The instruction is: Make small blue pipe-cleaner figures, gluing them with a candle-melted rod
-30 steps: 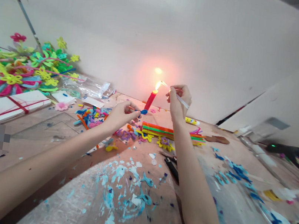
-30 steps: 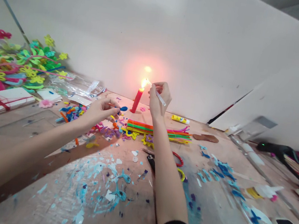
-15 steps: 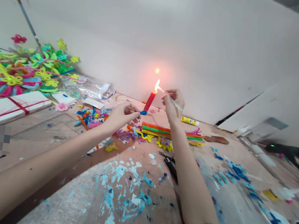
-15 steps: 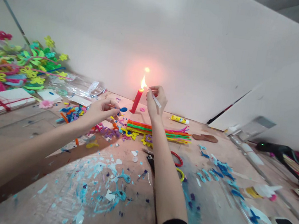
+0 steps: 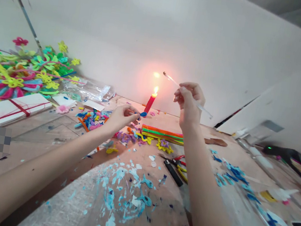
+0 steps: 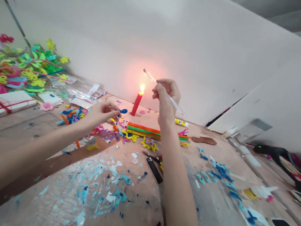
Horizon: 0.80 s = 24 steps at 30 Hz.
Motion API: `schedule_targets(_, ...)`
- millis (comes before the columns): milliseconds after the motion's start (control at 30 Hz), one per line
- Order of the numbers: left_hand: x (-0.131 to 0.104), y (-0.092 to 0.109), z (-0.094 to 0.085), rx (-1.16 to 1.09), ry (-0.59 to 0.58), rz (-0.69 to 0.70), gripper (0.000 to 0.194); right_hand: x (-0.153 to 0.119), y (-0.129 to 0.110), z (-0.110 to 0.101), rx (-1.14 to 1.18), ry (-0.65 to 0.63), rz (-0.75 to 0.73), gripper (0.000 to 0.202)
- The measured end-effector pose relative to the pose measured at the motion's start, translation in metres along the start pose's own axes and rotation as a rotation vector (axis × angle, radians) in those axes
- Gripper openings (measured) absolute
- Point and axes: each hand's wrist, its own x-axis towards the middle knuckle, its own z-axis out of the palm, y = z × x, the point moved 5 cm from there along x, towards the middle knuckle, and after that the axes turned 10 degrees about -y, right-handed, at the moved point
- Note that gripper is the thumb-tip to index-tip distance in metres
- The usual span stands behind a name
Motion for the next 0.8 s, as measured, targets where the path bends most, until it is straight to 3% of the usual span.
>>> schedule_targets(167,-0.003,0.001,0.001,-0.026,0.002,-0.017,0.019,-0.041,-0.010,0.004,0.186,-0.146,0.143,0.007)
schedule_targets(367,-0.005,0.006,0.001,0.019,0.018,-0.035,0.012,-0.086,-0.021,-0.015,0.359,-0.143,0.284,0.005)
schedule_targets(800,-0.016,0.037,0.010,0.021,-0.033,0.066,0.013,-0.097,-0.027,-0.026,0.300,-0.245,0.239,0.011)
